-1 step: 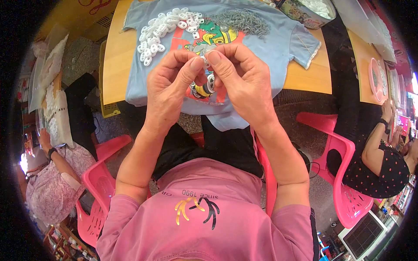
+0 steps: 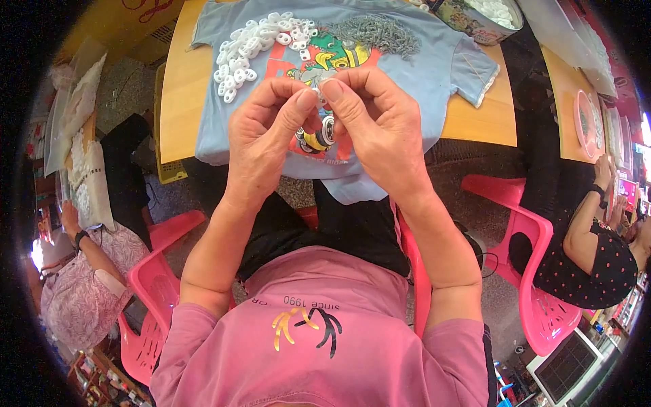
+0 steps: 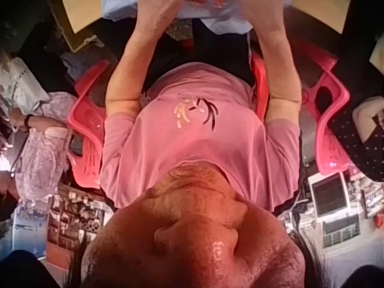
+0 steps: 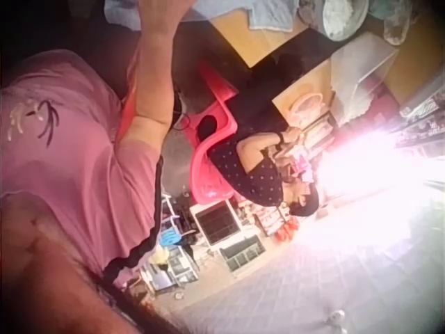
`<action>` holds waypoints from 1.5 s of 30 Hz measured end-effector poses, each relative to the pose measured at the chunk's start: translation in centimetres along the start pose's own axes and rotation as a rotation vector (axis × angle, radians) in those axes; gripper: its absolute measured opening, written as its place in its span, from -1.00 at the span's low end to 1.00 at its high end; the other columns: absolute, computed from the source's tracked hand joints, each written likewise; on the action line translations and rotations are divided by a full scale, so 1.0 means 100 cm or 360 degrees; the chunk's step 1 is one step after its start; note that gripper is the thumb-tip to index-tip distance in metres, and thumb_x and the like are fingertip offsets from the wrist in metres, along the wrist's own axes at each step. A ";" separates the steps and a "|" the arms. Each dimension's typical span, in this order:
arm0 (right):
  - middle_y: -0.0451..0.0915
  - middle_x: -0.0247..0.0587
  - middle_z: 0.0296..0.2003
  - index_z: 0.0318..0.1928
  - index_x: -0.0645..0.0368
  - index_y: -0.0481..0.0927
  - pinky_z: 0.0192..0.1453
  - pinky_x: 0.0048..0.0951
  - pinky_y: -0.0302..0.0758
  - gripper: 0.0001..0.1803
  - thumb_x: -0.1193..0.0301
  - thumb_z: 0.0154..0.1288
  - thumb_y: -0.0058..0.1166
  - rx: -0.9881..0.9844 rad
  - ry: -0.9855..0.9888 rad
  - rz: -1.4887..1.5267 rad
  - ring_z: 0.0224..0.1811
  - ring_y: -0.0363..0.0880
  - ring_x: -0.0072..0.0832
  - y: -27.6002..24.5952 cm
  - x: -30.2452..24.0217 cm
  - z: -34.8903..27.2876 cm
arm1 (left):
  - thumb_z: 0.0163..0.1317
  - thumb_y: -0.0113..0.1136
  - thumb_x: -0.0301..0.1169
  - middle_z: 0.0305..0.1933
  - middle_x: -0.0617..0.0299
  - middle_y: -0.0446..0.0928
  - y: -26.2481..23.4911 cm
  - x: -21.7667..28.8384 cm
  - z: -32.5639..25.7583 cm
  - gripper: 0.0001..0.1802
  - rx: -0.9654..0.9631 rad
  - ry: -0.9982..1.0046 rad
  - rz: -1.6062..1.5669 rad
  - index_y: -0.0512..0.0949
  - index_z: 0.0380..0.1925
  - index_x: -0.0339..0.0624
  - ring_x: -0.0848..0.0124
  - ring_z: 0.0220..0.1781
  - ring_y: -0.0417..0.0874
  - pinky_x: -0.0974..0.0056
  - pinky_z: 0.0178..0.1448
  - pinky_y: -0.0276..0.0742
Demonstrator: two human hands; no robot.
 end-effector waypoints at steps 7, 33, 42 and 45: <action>0.60 -0.36 -0.39 -0.19 0.28 0.58 -0.38 -0.64 0.48 -0.85 0.42 0.42 0.11 0.0046 -0.0017 -0.0111 -0.45 0.50 -0.70 0.005 0.000 -0.002 | 0.34 0.22 -0.44 -0.38 0.30 0.58 0.005 0.000 -0.001 -0.85 0.0052 0.0144 0.0165 0.53 -0.29 -0.33 0.61 -0.37 0.56 0.48 -0.28 0.51; 0.54 -0.33 -0.30 -0.15 0.31 0.54 -0.31 -0.63 0.45 -0.87 0.48 0.40 0.11 -0.0328 -0.0676 -0.0817 -0.37 0.51 -0.64 -0.006 -0.014 0.021 | 0.38 0.20 -0.29 -0.42 0.35 0.51 -0.005 -0.008 0.003 -0.77 -0.0066 -0.0263 -0.0259 0.50 -0.23 -0.27 0.61 -0.40 0.50 0.48 -0.31 0.43; 0.50 -0.34 -0.35 -0.18 0.29 0.49 -0.32 -0.62 0.48 -0.90 0.50 0.42 0.08 -0.0290 -0.0674 -0.0829 -0.41 0.49 -0.65 -0.001 -0.015 0.012 | 0.39 0.18 -0.35 -0.43 0.36 0.50 -0.003 0.003 -0.002 -0.81 -0.0068 -0.0207 -0.0075 0.49 -0.27 -0.27 0.64 -0.41 0.48 0.49 -0.34 0.42; 0.51 -0.37 -0.41 -0.18 0.28 0.49 -0.35 -0.65 0.44 -0.90 0.48 0.43 0.07 -0.0233 -0.0273 -0.0519 -0.44 0.50 -0.66 0.004 -0.011 0.008 | 0.37 0.19 -0.39 -0.42 0.35 0.52 -0.002 0.005 -0.004 -0.83 0.0041 -0.0113 0.0005 0.50 -0.28 -0.29 0.64 -0.40 0.49 0.49 -0.35 0.44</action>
Point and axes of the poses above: each hand's wrist, its own z-axis towards the middle knuckle, its own y-axis out of the palm, x = y × z, the point moved 4 cm from there along z, towards the middle knuckle
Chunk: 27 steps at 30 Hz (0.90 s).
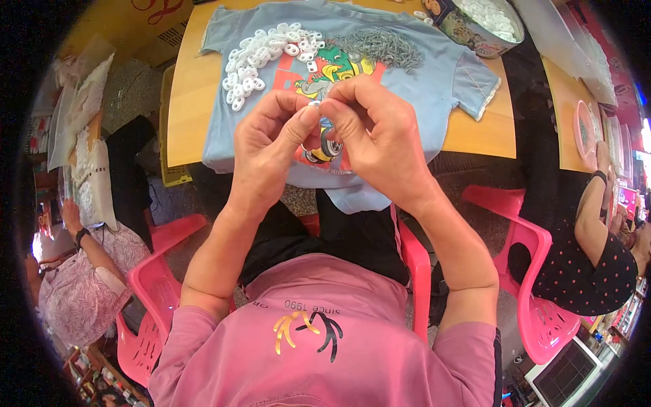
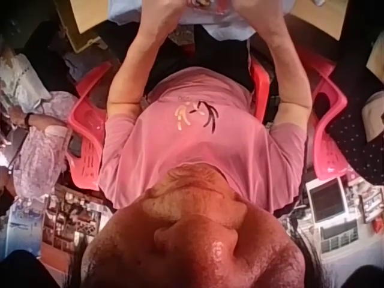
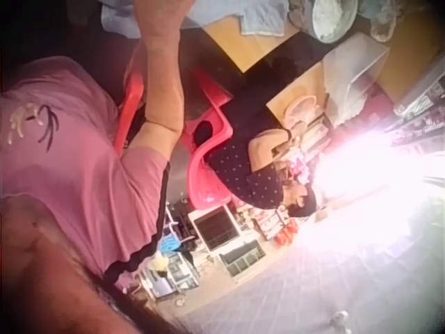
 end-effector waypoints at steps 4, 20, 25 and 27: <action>0.51 -0.37 -0.45 -0.20 0.28 0.50 -0.37 -0.64 0.45 -0.88 0.46 0.43 0.08 0.0025 0.0054 0.0128 -0.44 0.52 -0.67 0.000 0.004 0.004 | 0.35 0.21 -0.41 -0.41 0.35 0.54 0.001 -0.002 0.006 -0.83 0.0045 0.0032 -0.0034 0.51 -0.27 -0.31 0.65 -0.40 0.50 0.49 -0.34 0.44; 0.47 -0.11 -0.47 -0.34 0.31 0.47 -0.41 -0.34 0.40 -0.87 0.52 0.33 0.12 -0.0233 -0.0887 -0.0713 -0.47 0.45 -0.20 -0.002 -0.024 0.006 | 0.37 0.20 -0.34 -0.41 0.34 0.50 -0.007 0.002 -0.005 -0.80 -0.0357 -0.0283 -0.0248 0.47 -0.26 -0.26 0.61 -0.42 0.49 0.46 -0.33 0.45; 0.48 -0.15 -0.49 -0.36 0.30 0.47 -0.42 -0.35 0.39 -0.85 0.50 0.36 0.10 -0.0115 -0.0820 -0.0568 -0.49 0.44 -0.26 0.011 -0.017 0.006 | 0.36 0.21 -0.37 -0.41 0.35 0.50 -0.010 0.007 -0.007 -0.82 -0.0245 -0.0182 -0.0142 0.49 -0.29 -0.27 0.62 -0.42 0.48 0.47 -0.33 0.44; 0.48 -0.16 -0.49 -0.35 0.29 0.49 -0.42 -0.36 0.38 -0.84 0.48 0.40 0.07 0.0035 -0.0779 -0.0614 -0.50 0.44 -0.29 0.018 -0.007 0.006 | 0.37 0.20 -0.35 -0.41 0.33 0.52 -0.017 0.004 -0.006 -0.81 -0.0163 -0.0188 -0.0075 0.50 -0.24 -0.27 0.60 -0.39 0.50 0.46 -0.27 0.44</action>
Point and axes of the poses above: each hand's wrist, its own z-axis towards the middle knuckle, its own y-axis out of the palm, x = y × z, the point moved 4 cm from there along z, towards the middle knuckle
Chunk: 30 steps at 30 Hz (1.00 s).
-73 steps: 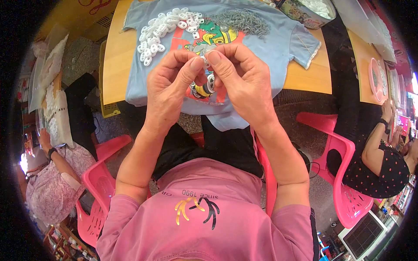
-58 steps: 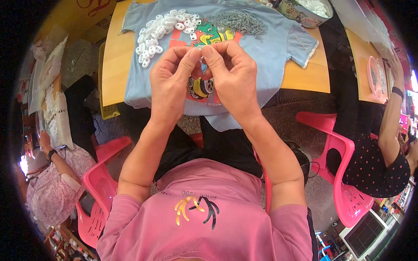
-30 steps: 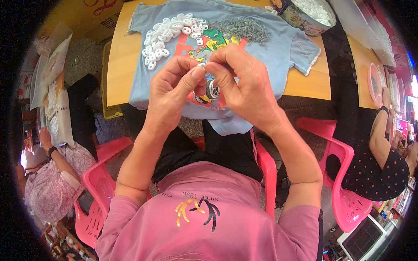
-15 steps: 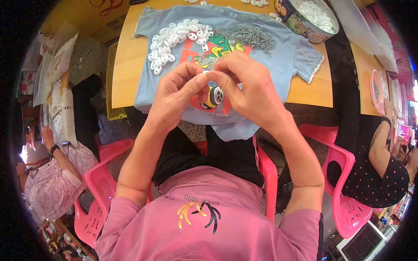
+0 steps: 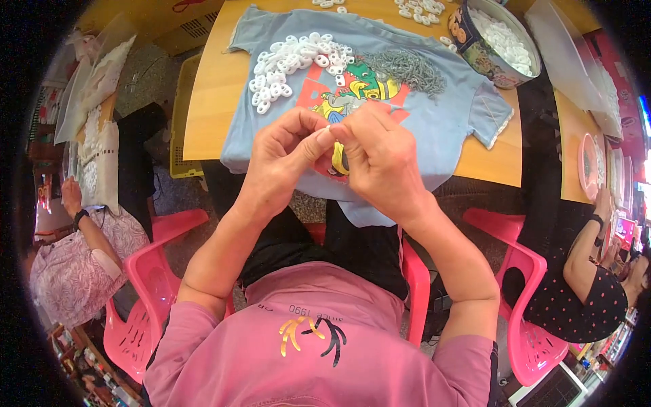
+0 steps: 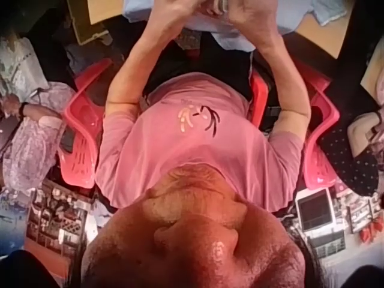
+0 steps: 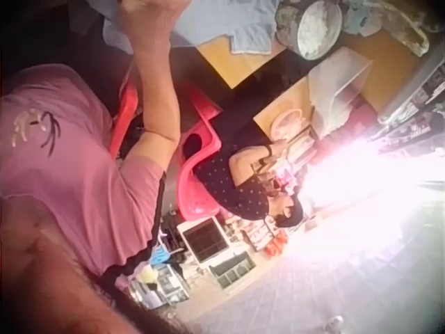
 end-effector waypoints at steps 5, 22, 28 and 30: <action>0.50 -0.18 -0.47 -0.31 0.29 0.53 -0.39 -0.38 0.38 -0.83 0.42 0.40 0.09 -0.0240 0.0300 0.0127 -0.48 0.45 -0.36 0.015 0.021 0.012 | 0.38 0.19 -0.36 -0.39 0.33 0.53 -0.022 -0.015 0.003 -0.83 0.0135 0.0028 -0.0054 0.50 -0.22 -0.25 0.60 -0.38 0.52 0.46 -0.26 0.45; 0.59 -0.22 -0.24 -0.19 0.07 0.68 -0.19 -0.21 0.53 -0.82 0.30 0.25 0.20 -0.0264 0.0027 -0.0790 -0.24 0.62 -0.15 0.035 0.062 0.075 | 0.38 0.19 -0.33 -0.38 0.34 0.52 -0.029 -0.017 0.003 -0.79 0.0267 0.0031 -0.0326 0.50 -0.24 -0.27 0.61 -0.37 0.52 0.47 -0.25 0.47; 0.59 -0.22 -0.25 -0.20 0.08 0.68 -0.20 -0.21 0.53 -0.81 0.28 0.26 0.19 -0.0246 0.0073 -0.0796 -0.25 0.62 -0.14 0.037 0.064 0.072 | 0.38 0.20 -0.33 -0.37 0.34 0.52 -0.028 -0.017 0.003 -0.79 0.0270 0.0048 -0.0279 0.50 -0.23 -0.28 0.61 -0.39 0.52 0.46 -0.26 0.47; 0.58 -0.22 -0.25 -0.20 0.08 0.68 -0.19 -0.21 0.53 -0.81 0.27 0.26 0.19 -0.0259 0.0073 -0.0815 -0.25 0.61 -0.15 0.039 0.064 0.072 | 0.37 0.20 -0.33 -0.37 0.34 0.52 -0.028 -0.017 0.003 -0.79 0.0268 0.0046 -0.0282 0.50 -0.23 -0.28 0.61 -0.39 0.52 0.46 -0.26 0.47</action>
Point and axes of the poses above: each hand's wrist, its own z-axis towards the middle knuckle, its own y-axis out of the palm, x = y × z, the point moved 4 cm from there along z, towards the middle knuckle
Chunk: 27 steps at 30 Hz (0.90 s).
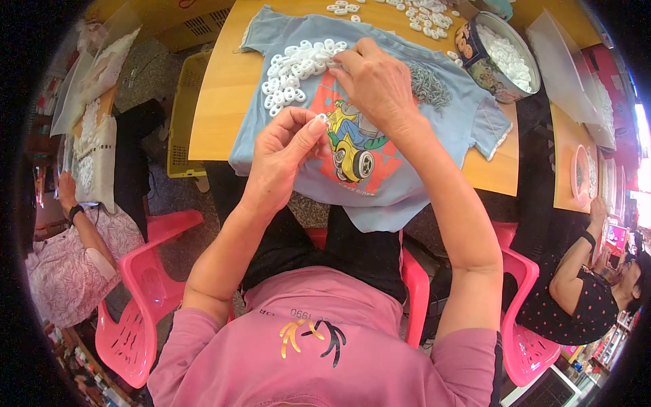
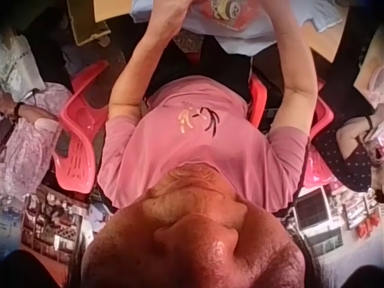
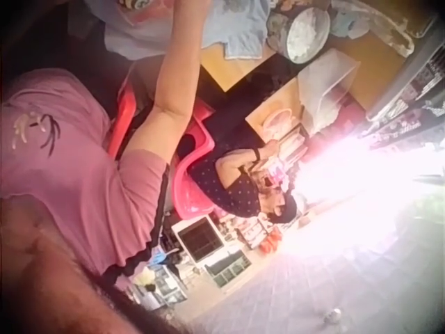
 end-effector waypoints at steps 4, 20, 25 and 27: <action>0.57 -0.22 -0.24 -0.21 0.07 0.67 -0.18 -0.20 0.53 -0.81 0.26 0.24 0.21 -0.0022 -0.0044 -0.0033 -0.23 0.61 -0.16 0.002 0.002 0.004 | 0.38 0.18 -0.34 -0.33 0.33 0.56 -0.001 -0.001 0.000 -0.82 -0.0062 -0.0037 -0.0004 0.49 -0.19 -0.21 0.58 -0.33 0.56 0.46 -0.20 0.47; 0.65 -0.26 -0.33 -0.17 0.18 0.64 -0.26 -0.47 0.48 -0.76 0.32 0.21 0.25 -0.0139 0.0355 0.0683 -0.36 0.59 -0.51 -0.002 0.002 -0.004 | 0.38 0.19 -0.32 -0.35 0.35 0.54 -0.001 -0.003 -0.002 -0.80 0.0008 -0.0031 0.0026 0.51 -0.22 -0.25 0.60 -0.35 0.54 0.46 -0.20 0.47; 0.60 -0.41 -0.34 -0.07 0.33 0.64 -0.32 -0.66 0.37 -0.67 0.32 0.29 0.25 -0.0384 0.0892 0.1681 -0.41 0.45 -0.70 -0.025 -0.009 -0.035 | 0.40 0.15 -0.37 0.00 0.21 0.52 0.005 0.003 -0.007 -0.84 0.0100 0.0252 -0.0066 0.50 -0.17 -0.25 0.59 -0.18 0.55 0.43 -0.07 0.49; 0.60 -0.38 -0.33 0.00 0.33 0.63 -0.33 -0.67 0.36 -0.65 0.34 0.30 0.24 -0.0428 0.0920 0.1797 -0.43 0.42 -0.71 -0.031 -0.011 -0.046 | 0.40 0.14 -0.40 0.07 0.17 0.49 0.007 0.006 -0.006 -0.85 0.0031 0.0318 -0.0051 0.50 -0.16 -0.26 0.57 -0.13 0.54 0.42 -0.02 0.49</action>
Point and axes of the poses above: each hand's wrist, its own z-axis towards the middle knuckle, its own y-axis out of the palm, x = y × z, the point moved 4 cm from there along z, towards the middle knuckle
